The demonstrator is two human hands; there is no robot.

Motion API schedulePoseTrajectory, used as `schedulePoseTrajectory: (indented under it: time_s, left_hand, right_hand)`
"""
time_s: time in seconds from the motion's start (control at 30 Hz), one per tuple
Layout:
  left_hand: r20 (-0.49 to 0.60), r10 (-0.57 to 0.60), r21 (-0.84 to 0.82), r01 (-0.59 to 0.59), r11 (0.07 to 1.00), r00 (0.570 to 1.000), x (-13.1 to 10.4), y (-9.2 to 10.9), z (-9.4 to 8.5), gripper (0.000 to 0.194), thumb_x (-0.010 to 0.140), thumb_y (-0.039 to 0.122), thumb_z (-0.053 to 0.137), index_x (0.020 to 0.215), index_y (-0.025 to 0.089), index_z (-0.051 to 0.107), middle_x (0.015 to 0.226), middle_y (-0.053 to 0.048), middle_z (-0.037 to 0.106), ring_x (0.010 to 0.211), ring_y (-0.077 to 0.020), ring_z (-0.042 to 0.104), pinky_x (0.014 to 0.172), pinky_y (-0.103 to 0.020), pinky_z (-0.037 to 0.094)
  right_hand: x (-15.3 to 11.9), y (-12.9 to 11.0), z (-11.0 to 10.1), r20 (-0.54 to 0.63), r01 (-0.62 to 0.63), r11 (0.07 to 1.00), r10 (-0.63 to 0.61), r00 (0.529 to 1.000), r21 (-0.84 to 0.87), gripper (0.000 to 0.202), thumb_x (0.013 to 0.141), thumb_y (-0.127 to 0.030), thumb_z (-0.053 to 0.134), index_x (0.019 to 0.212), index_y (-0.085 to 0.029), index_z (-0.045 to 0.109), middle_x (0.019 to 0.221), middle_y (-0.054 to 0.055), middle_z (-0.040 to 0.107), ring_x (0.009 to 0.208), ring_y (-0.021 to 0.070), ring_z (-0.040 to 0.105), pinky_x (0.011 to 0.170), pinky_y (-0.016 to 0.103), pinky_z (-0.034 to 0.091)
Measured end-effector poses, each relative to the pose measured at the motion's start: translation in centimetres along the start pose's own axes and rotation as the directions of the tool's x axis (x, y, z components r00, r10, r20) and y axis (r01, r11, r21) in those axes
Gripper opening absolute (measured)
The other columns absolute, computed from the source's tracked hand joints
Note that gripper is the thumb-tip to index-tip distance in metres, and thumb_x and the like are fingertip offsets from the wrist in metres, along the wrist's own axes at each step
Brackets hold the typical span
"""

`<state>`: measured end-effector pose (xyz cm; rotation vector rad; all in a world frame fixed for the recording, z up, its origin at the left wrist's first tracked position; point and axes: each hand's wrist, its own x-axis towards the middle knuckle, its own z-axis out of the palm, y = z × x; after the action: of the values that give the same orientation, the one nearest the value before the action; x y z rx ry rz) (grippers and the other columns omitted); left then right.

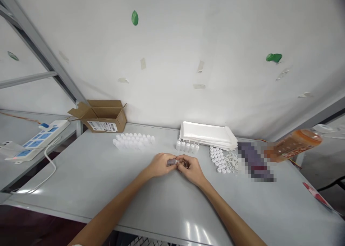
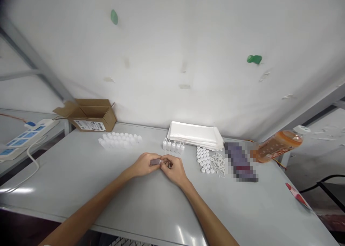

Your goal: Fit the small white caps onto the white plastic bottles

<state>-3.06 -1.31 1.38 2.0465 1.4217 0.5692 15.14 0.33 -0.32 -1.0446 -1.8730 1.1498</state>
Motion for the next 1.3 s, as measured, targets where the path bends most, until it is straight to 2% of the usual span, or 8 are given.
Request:
schedulePoseTrajectory:
  time_s: [0.27, 0.43, 0.63, 0.83, 0.97, 1.1, 1.2, 1.3]
  left_hand:
    - [-0.002, 0.02, 0.015, -0.02, 1.0, 1.0, 0.1, -0.2, 0.1, 0.026, 0.088, 0.036, 0.053, 0.085, 0.019, 0.072, 0.079, -0.002, 0.07, 0.072, -0.0159, 0.061, 0.066, -0.024, 0.041]
    - [0.006, 0.019, -0.001, -0.019, 1.0, 1.0, 0.0, 0.1, 0.0, 0.025, 0.088, 0.035, 0.052, 0.087, 0.018, 0.071, 0.081, -0.004, 0.071, 0.072, -0.0162, 0.061, 0.067, -0.025, 0.042]
    - [-0.001, 0.068, -0.179, -0.067, 0.982, 0.998, -0.3, 0.2, -0.7, 0.024, 0.087, 0.032, 0.059, 0.1, 0.019, 0.073, 0.09, -0.003, 0.073, 0.077, -0.0153, 0.062, 0.071, -0.024, 0.046]
    - [-0.04, 0.006, -0.227, -0.015, 0.974, 0.999, -0.4, -0.8, -0.7, 0.031, 0.086, 0.035, 0.06, 0.106, 0.017, 0.075, 0.089, -0.005, 0.072, 0.061, -0.0113, 0.055, 0.059, -0.024, 0.045]
    - [-0.064, -0.026, -0.34, 0.003, 0.94, 0.998, -0.7, -0.2, -0.7, 0.035, 0.085, 0.038, 0.061, 0.107, 0.014, 0.074, 0.087, -0.007, 0.072, 0.059, -0.0114, 0.059, 0.055, -0.023, 0.047]
    - [-0.187, 0.018, -0.389, -0.091, 0.917, 0.982, -0.3, 2.1, -2.2, 0.033, 0.088, 0.037, 0.061, 0.109, 0.014, 0.073, 0.084, -0.006, 0.072, 0.059, -0.0108, 0.062, 0.057, -0.023, 0.05]
    - [-0.255, 0.087, -0.36, -0.178, 0.916, 0.963, 1.3, 4.0, -4.6, 0.034, 0.089, 0.037, 0.061, 0.11, 0.014, 0.073, 0.084, -0.006, 0.073, 0.059, -0.011, 0.063, 0.056, -0.023, 0.05]
    - [-0.261, 0.084, -0.364, -0.179, 0.914, 0.962, 3.7, 5.6, -7.3, 0.036, 0.087, 0.039, 0.064, 0.111, 0.014, 0.073, 0.093, -0.008, 0.075, 0.061, -0.0117, 0.065, 0.056, -0.023, 0.051]
  right_hand:
    - [-0.3, -0.2, 0.2, -0.028, 0.026, 0.999, -0.027, 0.999, -0.045, 0.019, 0.081, -0.023, 0.055, 0.088, -0.015, 0.071, 0.06, 0.0, 0.062, 0.053, 0.0125, 0.051, 0.054, 0.024, 0.04]
    - [-0.4, -0.3, 0.2, -0.043, 0.043, 0.995, -0.047, 0.998, -0.089, 0.018, 0.081, -0.021, 0.055, 0.086, -0.016, 0.072, 0.065, 0.001, 0.065, 0.055, 0.0116, 0.051, 0.053, 0.023, 0.039]
    - [-0.4, -0.2, 0.3, -0.095, 0.08, 0.994, -0.087, 0.992, -0.072, 0.018, 0.083, -0.023, 0.056, 0.086, -0.015, 0.072, 0.066, 0.002, 0.065, 0.053, 0.0112, 0.05, 0.05, 0.022, 0.039]
    - [-0.4, -0.2, 0.2, -0.095, 0.053, 0.998, -0.055, 0.994, -0.019, 0.023, 0.086, -0.027, 0.056, 0.092, -0.014, 0.074, 0.061, 0.002, 0.063, 0.049, 0.0114, 0.049, 0.049, 0.023, 0.039]
    - [-0.7, -1.1, 0.1, -0.129, 0.085, 0.996, -0.082, 0.988, 0.013, 0.022, 0.086, -0.026, 0.056, 0.094, -0.014, 0.073, 0.063, 0.002, 0.065, 0.05, 0.012, 0.054, 0.05, 0.024, 0.042]
    - [-0.1, -3.4, -1.0, -0.2, 0.153, 0.988, -0.146, 0.969, 0.021, 0.021, 0.088, -0.026, 0.055, 0.096, -0.017, 0.072, 0.071, 0.004, 0.069, 0.055, 0.0137, 0.062, 0.052, 0.025, 0.047]
    - [1.8, -5.7, -3.0, -0.222, 0.208, 0.978, -0.197, 0.955, 0.024, 0.02, 0.088, -0.028, 0.056, 0.095, -0.018, 0.072, 0.077, 0.005, 0.071, 0.054, 0.0136, 0.064, 0.052, 0.026, 0.049]
    - [4.5, -7.7, -5.4, -0.206, 0.223, 0.975, -0.218, 0.954, 0.0, 0.02, 0.087, -0.029, 0.059, 0.097, -0.017, 0.072, 0.074, 0.004, 0.071, 0.057, 0.0146, 0.065, 0.053, 0.026, 0.049]
